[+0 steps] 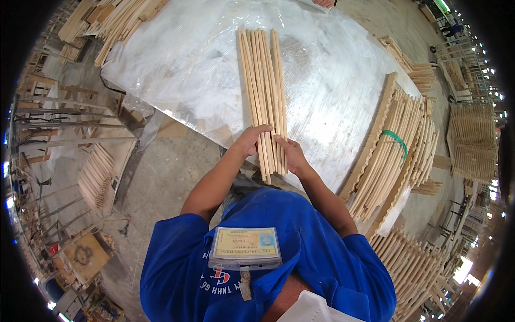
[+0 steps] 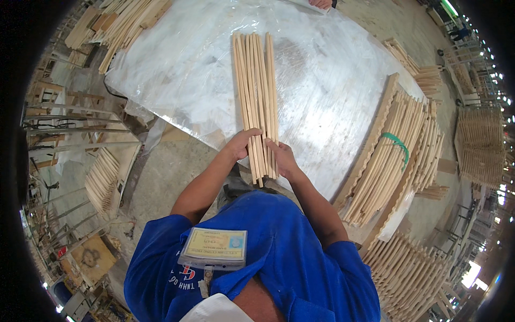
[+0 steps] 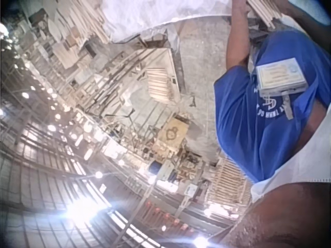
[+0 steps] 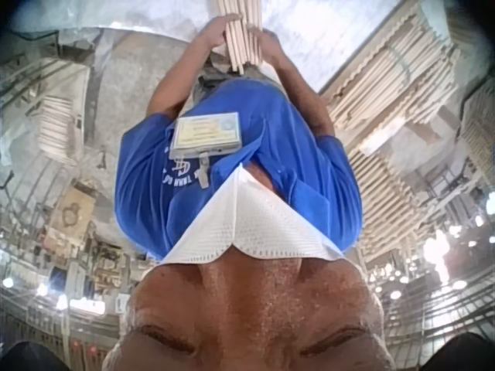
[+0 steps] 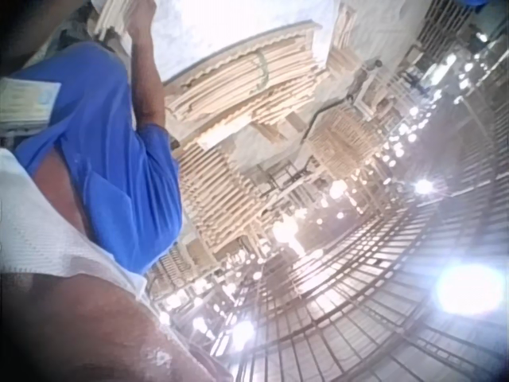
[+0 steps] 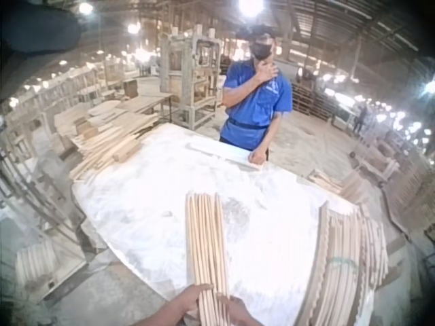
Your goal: The person gathers small wooden sticks and places them on a table covered with plastic wrap. They roll the plastic wrap around the sticks to bundle them together. A coworker assists by holding the roll of plastic wrap. The person repeats this process with multiple bundles of sticks.
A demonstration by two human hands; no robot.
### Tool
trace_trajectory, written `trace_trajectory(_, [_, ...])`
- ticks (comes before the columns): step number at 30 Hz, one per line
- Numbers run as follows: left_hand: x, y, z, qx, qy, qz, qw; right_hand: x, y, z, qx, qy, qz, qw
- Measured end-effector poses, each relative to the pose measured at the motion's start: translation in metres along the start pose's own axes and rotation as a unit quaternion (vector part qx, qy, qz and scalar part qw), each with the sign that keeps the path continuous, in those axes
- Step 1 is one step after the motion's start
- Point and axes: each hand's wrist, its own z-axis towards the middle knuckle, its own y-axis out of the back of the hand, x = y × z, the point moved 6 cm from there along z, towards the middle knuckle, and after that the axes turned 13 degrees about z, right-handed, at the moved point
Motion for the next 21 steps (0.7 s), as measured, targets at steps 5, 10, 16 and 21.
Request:
trace_trajectory(5, [0.003, -0.002, -0.001, 0.003, 0.012, 0.010, 1.000, -0.002, 0.003, 0.002, 0.010, 0.019, -0.075, 0.997])
trace_trajectory(10, [0.001, -0.005, 0.005, 0.010, 0.011, 0.027, 1.000, 0.005, 0.024, 0.007, -0.027, 0.114, -0.192, 0.974])
trace_trajectory(16, [-0.019, 0.024, -0.002, 0.018, -0.015, 0.001, 1.000, 0.043, 0.028, -0.030, -0.103, 0.190, -0.161, 0.963])
trace_trajectory(21, [-0.013, 0.007, -0.011, 0.025, 0.038, 0.023, 0.999, 0.094, 0.132, -0.110, -0.308, 0.349, -0.193, 0.864])
